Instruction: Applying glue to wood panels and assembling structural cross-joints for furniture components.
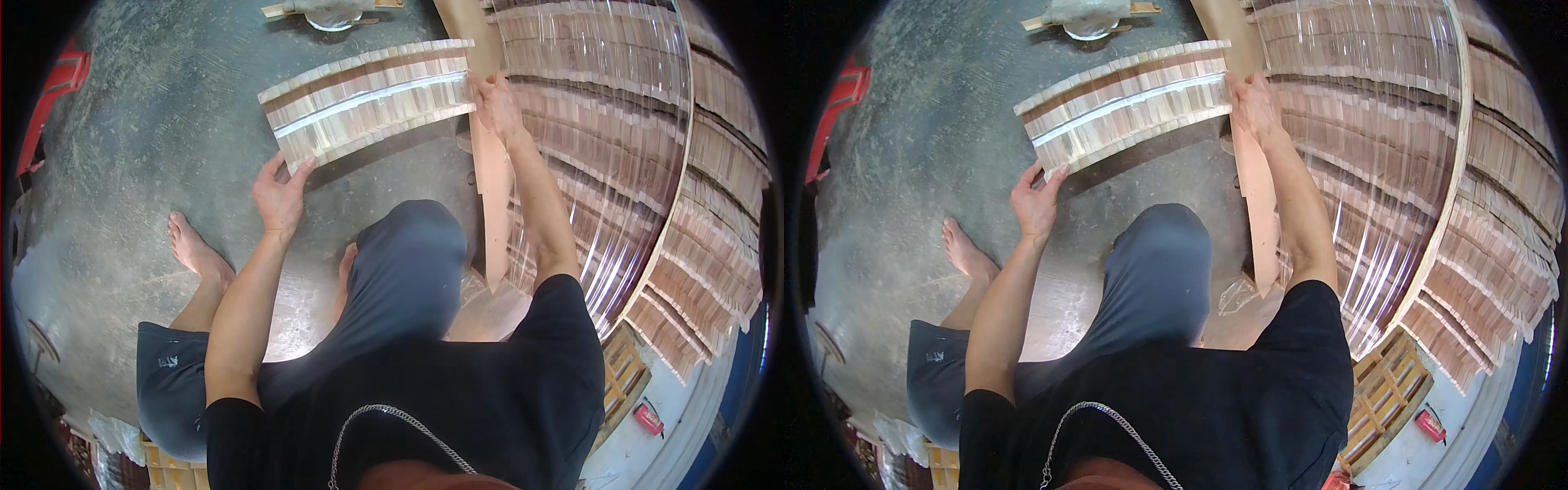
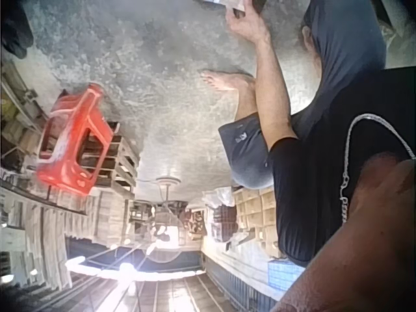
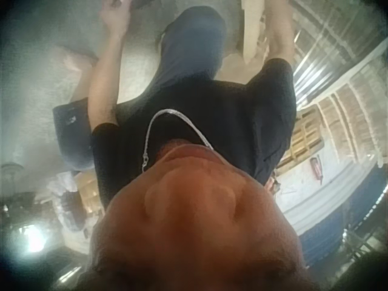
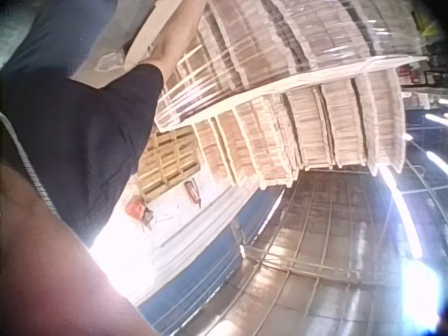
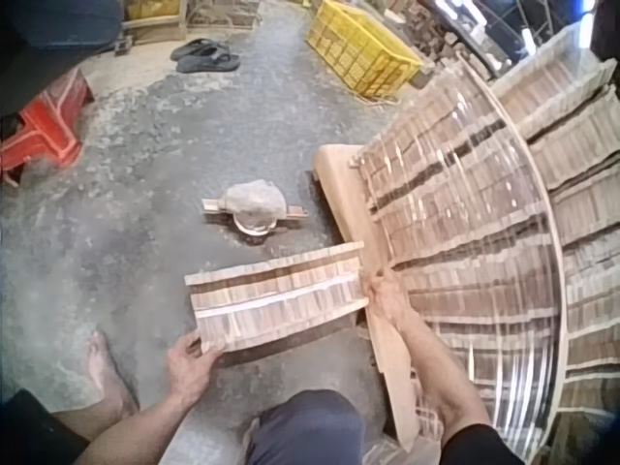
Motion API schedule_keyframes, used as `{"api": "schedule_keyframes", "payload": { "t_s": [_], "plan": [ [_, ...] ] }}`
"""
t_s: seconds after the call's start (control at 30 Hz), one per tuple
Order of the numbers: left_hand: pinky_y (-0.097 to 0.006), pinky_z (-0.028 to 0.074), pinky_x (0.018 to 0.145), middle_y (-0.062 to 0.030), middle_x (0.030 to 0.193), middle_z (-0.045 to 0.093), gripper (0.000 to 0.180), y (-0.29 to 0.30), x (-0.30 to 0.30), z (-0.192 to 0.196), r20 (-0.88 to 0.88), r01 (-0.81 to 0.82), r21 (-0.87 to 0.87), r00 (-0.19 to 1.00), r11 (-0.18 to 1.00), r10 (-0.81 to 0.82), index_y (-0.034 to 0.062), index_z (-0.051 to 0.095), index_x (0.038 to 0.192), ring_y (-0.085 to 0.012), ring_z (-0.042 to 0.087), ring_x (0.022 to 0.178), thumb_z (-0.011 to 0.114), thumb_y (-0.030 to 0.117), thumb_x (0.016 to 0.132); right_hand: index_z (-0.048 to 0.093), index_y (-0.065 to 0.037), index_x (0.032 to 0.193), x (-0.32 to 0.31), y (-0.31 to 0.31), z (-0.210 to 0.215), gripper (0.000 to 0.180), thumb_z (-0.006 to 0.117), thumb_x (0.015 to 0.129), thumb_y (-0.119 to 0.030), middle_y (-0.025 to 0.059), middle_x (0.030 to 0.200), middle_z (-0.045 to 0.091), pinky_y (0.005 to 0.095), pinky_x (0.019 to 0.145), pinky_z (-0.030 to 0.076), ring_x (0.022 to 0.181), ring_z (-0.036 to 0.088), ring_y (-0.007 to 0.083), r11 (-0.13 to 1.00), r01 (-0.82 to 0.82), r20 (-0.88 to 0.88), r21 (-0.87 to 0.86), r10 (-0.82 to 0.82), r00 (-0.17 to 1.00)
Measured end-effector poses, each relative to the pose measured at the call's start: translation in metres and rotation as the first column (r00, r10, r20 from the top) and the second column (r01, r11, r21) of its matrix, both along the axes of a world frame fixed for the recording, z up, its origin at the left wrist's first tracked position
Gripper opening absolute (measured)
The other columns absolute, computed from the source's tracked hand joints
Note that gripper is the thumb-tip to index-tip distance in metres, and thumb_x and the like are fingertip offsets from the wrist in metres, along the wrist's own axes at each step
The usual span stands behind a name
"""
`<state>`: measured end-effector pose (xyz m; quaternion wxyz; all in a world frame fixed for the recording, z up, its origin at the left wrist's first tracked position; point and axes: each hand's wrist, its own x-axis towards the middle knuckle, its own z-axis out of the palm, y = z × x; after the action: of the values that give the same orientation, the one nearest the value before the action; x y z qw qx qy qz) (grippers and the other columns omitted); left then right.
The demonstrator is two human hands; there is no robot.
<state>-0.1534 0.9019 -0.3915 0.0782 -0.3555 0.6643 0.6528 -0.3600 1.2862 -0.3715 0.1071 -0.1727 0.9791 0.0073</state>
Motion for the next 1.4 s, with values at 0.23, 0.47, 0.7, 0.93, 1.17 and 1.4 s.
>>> {"api": "schedule_keyframes", "payload": {
  "t_s": [0.23,0.47,0.7,0.93,1.17,1.4],
  "plan": [
    [-0.034,0.054,0.096,-0.0217,0.118,0.07,0.056,0.001,0.002,-0.002,-0.028,-0.031,0.058,0.999,0.998,0.033,-0.0126,0.062,0.126,-0.0235,0.068,0.109,0.085,0.016,0.083,0.068,-0.016,0.13,0.008,0.001,-0.002,0.035,0.056,0.097,-0.019,0.0172,0.109,0.059,0.0451,0.093,0.05,0.104,0.06,0.0363,0.998,-0.048,0.019,-0.029,0.049,0.999],
    [-0.033,0.054,0.096,-0.0213,0.118,0.07,0.057,0.0,0.003,-0.005,-0.027,-0.031,0.031,0.999,0.999,0.032,-0.0124,0.062,0.126,-0.0236,0.068,0.109,0.085,0.017,0.083,0.071,-0.009,0.123,0.02,0.0,0.021,0.037,0.051,0.103,-0.034,0.0177,0.112,0.061,0.0427,0.095,0.05,0.105,0.062,0.0341,0.972,0.031,-0.053,-0.232,-0.044,0.998],
    [-0.035,0.055,0.097,-0.0207,0.119,0.069,0.057,0.0,0.001,-0.01,-0.036,-0.004,0.025,0.999,1.0,0.005,-0.0123,0.061,0.127,-0.0242,0.067,0.11,0.085,0.018,0.084,0.049,0.006,0.143,0.146,-0.024,-0.01,0.061,0.048,0.105,-0.041,0.0188,0.129,0.059,0.038,0.101,0.047,0.12,0.06,0.0274,-0.26,0.794,0.798,-0.549,-0.444,0.406],
    [-0.037,0.052,0.1,-0.0208,0.122,0.068,0.059,0.0,0.008,-0.024,-0.074,0.065,-0.073,0.995,0.995,-0.071,-0.0119,0.061,0.128,-0.0243,0.064,0.115,0.084,0.023,0.086,0.032,0.001,0.154,0.103,-0.057,-0.11,0.085,0.042,0.101,-0.065,0.0159,0.16,0.034,0.0413,0.121,0.023,0.148,0.033,0.0279,-0.622,0.474,0.777,-0.624,-0.425,0.465],
    [-0.033,0.048,0.101,-0.0187,0.125,0.067,0.057,-0.001,0.007,-0.018,-0.065,0.073,-0.025,0.995,0.997,-0.074,-0.0102,0.06,0.131,-0.0233,0.061,0.119,0.082,0.021,0.088,0.041,-0.007,0.151,0.057,-0.08,-0.1,0.084,0.059,0.094,-0.065,0.0073,0.153,0.046,0.0397,0.12,0.025,0.142,0.039,0.0237,-0.767,0.233,0.74,-0.598,-0.417,0.528],
    [-0.031,0.051,0.096,-0.0195,0.12,0.068,0.059,0.0,0.011,-0.009,-0.023,0.009,0.055,1.0,0.998,-0.008,-0.0125,0.056,0.131,-0.0213,0.066,0.109,0.083,0.014,0.085,0.043,-0.008,0.149,0.064,-0.078,-0.111,0.078,0.056,0.095,-0.062,0.0074,0.153,0.046,0.0387,0.119,0.026,0.142,0.04,0.0236,-0.667,0.351,0.733,-0.657,-0.458,0.502]
  ]
}}
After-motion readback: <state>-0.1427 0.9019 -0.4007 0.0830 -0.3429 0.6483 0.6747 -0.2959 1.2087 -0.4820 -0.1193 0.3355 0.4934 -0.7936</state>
